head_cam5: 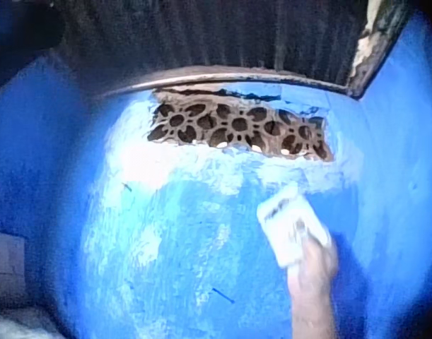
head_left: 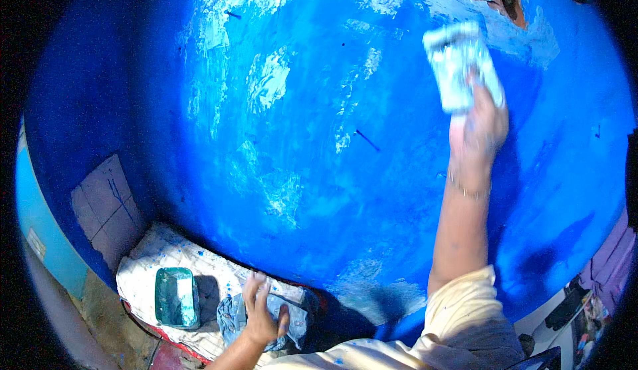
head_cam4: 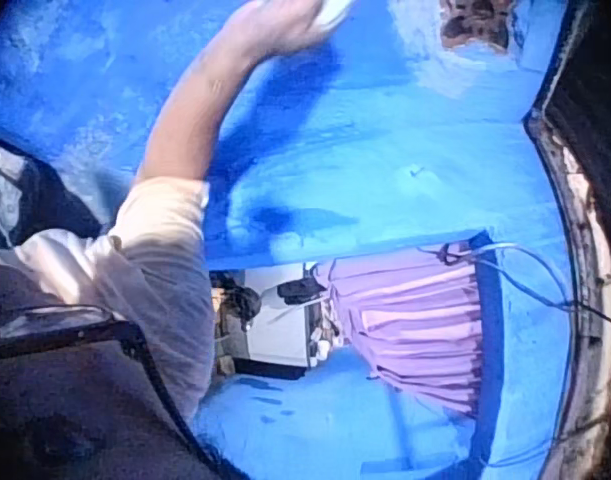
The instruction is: The person applies a blue coating to a wall using a cloth, repeatedly dipping the cloth into a container and rubbing it onto the surface.
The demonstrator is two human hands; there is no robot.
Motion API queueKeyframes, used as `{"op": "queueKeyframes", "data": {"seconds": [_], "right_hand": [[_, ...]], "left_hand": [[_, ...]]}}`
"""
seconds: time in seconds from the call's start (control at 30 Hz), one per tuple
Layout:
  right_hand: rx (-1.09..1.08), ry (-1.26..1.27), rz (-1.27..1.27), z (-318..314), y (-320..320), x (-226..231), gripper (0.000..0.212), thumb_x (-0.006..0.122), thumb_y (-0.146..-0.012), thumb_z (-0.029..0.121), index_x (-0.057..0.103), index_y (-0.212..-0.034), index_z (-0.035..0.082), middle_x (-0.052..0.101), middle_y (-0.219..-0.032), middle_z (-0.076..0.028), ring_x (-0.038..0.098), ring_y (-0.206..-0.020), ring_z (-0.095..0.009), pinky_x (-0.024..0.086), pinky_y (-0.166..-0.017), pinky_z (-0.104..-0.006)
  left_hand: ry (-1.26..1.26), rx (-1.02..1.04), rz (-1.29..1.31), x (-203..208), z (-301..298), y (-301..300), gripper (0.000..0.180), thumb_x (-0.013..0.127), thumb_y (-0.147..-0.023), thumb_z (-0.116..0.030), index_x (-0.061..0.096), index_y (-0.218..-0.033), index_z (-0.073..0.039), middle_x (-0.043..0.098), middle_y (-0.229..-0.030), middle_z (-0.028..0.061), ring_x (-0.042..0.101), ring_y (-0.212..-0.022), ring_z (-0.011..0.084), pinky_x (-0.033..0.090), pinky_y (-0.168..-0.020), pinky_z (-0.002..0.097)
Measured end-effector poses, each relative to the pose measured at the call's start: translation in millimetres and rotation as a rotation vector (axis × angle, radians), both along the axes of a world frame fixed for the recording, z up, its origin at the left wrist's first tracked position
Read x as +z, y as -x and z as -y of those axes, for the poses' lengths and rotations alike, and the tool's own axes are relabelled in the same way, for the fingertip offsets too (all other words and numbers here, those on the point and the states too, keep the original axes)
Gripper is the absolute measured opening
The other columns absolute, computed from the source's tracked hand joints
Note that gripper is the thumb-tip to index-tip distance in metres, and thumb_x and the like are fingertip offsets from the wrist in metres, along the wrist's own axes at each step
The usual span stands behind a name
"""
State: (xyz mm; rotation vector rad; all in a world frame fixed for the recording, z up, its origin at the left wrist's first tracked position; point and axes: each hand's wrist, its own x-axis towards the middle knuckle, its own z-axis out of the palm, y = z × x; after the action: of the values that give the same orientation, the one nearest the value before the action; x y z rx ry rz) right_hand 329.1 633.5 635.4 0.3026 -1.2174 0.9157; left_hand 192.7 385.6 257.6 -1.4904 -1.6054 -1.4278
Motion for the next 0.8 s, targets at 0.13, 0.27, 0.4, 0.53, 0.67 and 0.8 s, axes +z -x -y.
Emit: {"op": "queueKeyframes", "data": {"seconds": [0.13,0.27,0.4,0.53,0.67,0.8], "right_hand": [[-0.787,-0.508,-0.1,-7,55,59,0.032,0.061,-0.082,0.0,0.059,-0.114,-0.007,0.064,-0.105,-0.019,0.065,-0.091,-0.03,0.05,-0.082,-0.0356],[-1.389,-0.861,-0.195,-15,95,87,0.039,0.044,-0.08,-0.003,0.058,-0.116,-0.003,0.063,-0.108,-0.021,0.06,-0.103,-0.034,0.047,-0.091,-0.0415],[-1.647,-0.876,-0.104,-50,129,100,0.04,0.044,-0.081,0.002,0.056,-0.12,-0.002,0.056,-0.121,-0.022,0.051,-0.117,-0.035,0.037,-0.101,-0.0443],[-2.032,-0.859,0.042,-63,151,97,0.045,0.044,-0.082,0.006,0.052,-0.125,-0.001,0.052,-0.126,-0.023,0.046,-0.121,-0.039,0.033,-0.104,-0.0452],[-2.258,-0.953,0.04,-37,164,60,0.032,0.056,-0.08,0.008,0.063,-0.108,-0.005,0.064,-0.1,-0.028,0.066,-0.09,-0.031,0.051,-0.083,-0.0382],[-1.809,-0.797,1.006,13,152,53,0.028,0.052,-0.08,0.009,0.064,-0.103,-0.002,0.063,-0.095,-0.029,0.065,-0.094,-0.033,0.051,-0.084,-0.0438]], "left_hand": [[0.255,-0.009,0.305,-105,56,-16,0.068,0.065,-0.072,-0.02,0.036,-0.128,0.006,0.041,-0.125,0.0277,0.038,-0.118,0.0455,0.029,-0.101,0.0533],[0.503,0.059,0.475,-229,100,-20,0.076,0.07,-0.071,-0.029,0.037,-0.131,0.003,0.04,-0.126,0.0262,0.039,-0.118,0.0444,0.031,-0.101,0.0504],[0.574,0.164,0.389,-233,101,-20,0.076,0.07,-0.07,-0.029,0.037,-0.131,0.002,0.04,-0.126,0.0259,0.039,-0.118,0.0445,0.031,-0.101,0.0506],[0.574,0.204,0.336,-235,100,-16,0.076,0.07,-0.07,-0.029,0.038,-0.131,0.002,0.041,-0.126,0.0257,0.039,-0.118,0.0445,0.031,-0.101,0.0509],[0.583,0.219,0.307,-236,97,-12,0.076,0.071,-0.069,-0.029,0.038,-0.131,0.002,0.041,-0.126,0.0255,0.039,-0.118,0.0446,0.031,-0.101,0.0511],[0.584,0.219,0.296,-240,96,-14,0.076,0.071,-0.069,-0.029,0.039,-0.131,0.001,0.041,-0.126,0.0252,0.039,-0.118,0.0447,0.031,-0.101,0.0513]]}}
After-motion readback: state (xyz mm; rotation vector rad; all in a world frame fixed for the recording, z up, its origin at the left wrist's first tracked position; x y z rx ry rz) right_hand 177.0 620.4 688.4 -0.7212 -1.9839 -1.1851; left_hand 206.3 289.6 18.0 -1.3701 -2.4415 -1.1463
